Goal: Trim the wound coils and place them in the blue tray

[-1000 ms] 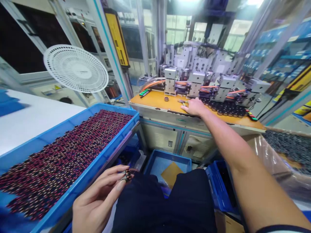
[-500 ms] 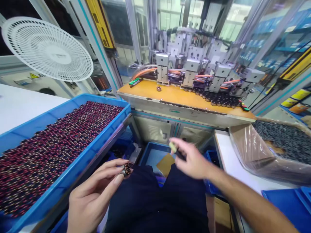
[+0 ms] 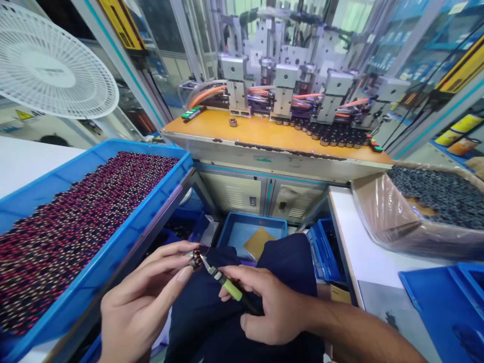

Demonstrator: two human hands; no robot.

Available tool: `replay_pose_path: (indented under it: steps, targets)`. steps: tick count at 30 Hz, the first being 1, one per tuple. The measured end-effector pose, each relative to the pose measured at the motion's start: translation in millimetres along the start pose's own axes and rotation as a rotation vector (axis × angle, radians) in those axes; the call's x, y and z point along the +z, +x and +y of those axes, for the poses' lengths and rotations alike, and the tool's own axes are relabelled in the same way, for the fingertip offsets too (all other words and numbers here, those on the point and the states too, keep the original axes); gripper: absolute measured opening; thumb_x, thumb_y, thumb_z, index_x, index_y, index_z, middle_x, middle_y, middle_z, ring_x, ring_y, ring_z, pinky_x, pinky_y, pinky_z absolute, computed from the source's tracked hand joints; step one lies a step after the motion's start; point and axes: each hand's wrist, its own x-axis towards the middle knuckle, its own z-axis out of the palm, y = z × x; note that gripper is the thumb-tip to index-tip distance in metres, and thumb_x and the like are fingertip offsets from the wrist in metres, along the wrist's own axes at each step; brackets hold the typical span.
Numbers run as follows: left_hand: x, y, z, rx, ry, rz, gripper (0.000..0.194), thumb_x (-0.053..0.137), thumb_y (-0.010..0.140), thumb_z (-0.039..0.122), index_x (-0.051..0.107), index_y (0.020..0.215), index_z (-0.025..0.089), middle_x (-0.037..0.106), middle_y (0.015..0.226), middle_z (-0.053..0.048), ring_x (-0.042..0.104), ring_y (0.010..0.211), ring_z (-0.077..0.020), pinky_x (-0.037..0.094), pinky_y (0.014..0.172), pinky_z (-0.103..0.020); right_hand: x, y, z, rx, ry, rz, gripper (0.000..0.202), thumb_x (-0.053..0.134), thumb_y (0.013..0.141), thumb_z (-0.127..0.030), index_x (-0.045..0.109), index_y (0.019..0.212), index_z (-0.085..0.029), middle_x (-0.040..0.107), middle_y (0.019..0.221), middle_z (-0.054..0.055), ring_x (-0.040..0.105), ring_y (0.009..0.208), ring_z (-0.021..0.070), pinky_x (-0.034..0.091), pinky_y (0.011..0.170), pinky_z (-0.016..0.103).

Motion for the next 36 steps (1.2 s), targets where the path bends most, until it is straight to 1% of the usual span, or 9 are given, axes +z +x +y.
replay_pose_path:
  steps: [2,6,12,18,23,26,29,33,36]
  targets:
    - [-0.6,-0.3,-0.4,0.004,0.015,0.007,0.028,0.065,0.084,0.003,0.073,0.101,0.023,0.072,0.107,-0.005,0.070,0.101,-0.0165,0.062,0.079,-0.023,1.0,0.3,1.4,-0.006,0.027,0.010,0.078,0.054,0.074,-0.007,0.039,0.149,-0.020,0.060,0.114,0.011,0.061,0.101,0.0189,0.052,0.093,0.039]
    - [-2.0,-1.9,-3.2,-0.002,0.022,0.012,0.028,0.065,0.083,0.002,0.072,0.102,0.023,0.071,0.109,-0.006,0.070,0.102,-0.0171,0.061,0.082,-0.025,3.0,0.8,2.0,-0.015,0.042,0.035,0.081,0.052,0.073,-0.003,0.038,0.150,-0.025,0.059,0.108,0.008,0.060,0.089,0.0146,0.055,0.082,0.034]
    - [-1.0,-0.2,-3.7,-0.002,0.029,0.018,0.026,0.066,0.083,0.002,0.072,0.099,0.022,0.072,0.105,-0.006,0.070,0.100,-0.0175,0.061,0.079,-0.025,4.3,3.8,1.1,0.005,0.009,0.049,0.082,0.052,0.072,-0.004,0.038,0.151,-0.025,0.059,0.098,0.006,0.056,0.079,0.0125,0.054,0.072,0.028]
    - [-1.4,-0.9,-5.9,-0.009,0.031,0.007,0.027,0.065,0.083,0.002,0.072,0.100,0.022,0.072,0.107,-0.006,0.069,0.102,-0.0166,0.061,0.080,-0.023,3.6,5.6,-0.4,0.027,-0.054,0.056,0.070,0.053,0.073,-0.005,0.049,0.141,-0.021,0.060,0.090,0.004,0.055,0.072,0.0112,0.051,0.068,0.025]
    - [-1.4,-2.7,-8.0,-0.012,0.019,0.006,0.028,0.065,0.084,0.001,0.072,0.101,0.022,0.071,0.108,-0.006,0.069,0.103,-0.0167,0.061,0.081,-0.024,2.3,5.6,-1.9,0.071,-0.066,0.037,0.065,0.053,0.071,-0.002,0.053,0.134,-0.019,0.059,0.091,0.003,0.055,0.075,0.0113,0.049,0.070,0.026]
    - [-1.1,-2.4,-8.6,-0.013,0.019,0.005,0.028,0.065,0.084,0.001,0.072,0.102,0.022,0.071,0.109,-0.006,0.069,0.103,-0.0166,0.061,0.081,-0.024,2.1,7.8,-5.9,0.104,-0.087,0.047,0.049,0.052,0.070,-0.001,0.060,0.115,-0.018,0.057,0.085,0.001,0.051,0.071,0.0105,0.045,0.066,0.025]
    - [-0.6,-2.3,-8.5,-0.019,0.018,-0.003,0.028,0.065,0.084,0.001,0.071,0.101,0.022,0.071,0.109,-0.006,0.069,0.103,-0.0161,0.061,0.080,-0.023,3.1,9.7,-10.9,0.162,-0.080,0.056,0.028,0.053,0.071,-0.002,0.060,0.094,-0.017,0.053,0.078,-0.001,0.047,0.067,0.0098,0.039,0.062,0.024]
    - [0.9,-2.5,-8.3,-0.024,0.019,-0.017,0.028,0.064,0.084,0.001,0.071,0.101,0.022,0.071,0.109,-0.006,0.069,0.103,-0.0162,0.061,0.080,-0.023,6.0,9.1,-13.4,0.285,0.043,0.048,0.014,0.054,0.076,-0.007,0.055,0.087,-0.017,0.050,0.075,-0.001,0.043,0.063,0.0088,0.035,0.059,0.025]
    - [1.2,-2.3,-8.9,-0.024,0.020,-0.024,0.028,0.064,0.084,0.001,0.071,0.102,0.022,0.071,0.110,-0.006,0.069,0.103,-0.0159,0.060,0.082,-0.023,7.8,7.4,-10.9,0.309,0.079,0.069,0.012,0.055,0.078,-0.009,0.054,0.087,-0.016,0.049,0.077,-0.001,0.041,0.064,0.0084,0.034,0.060,0.024]
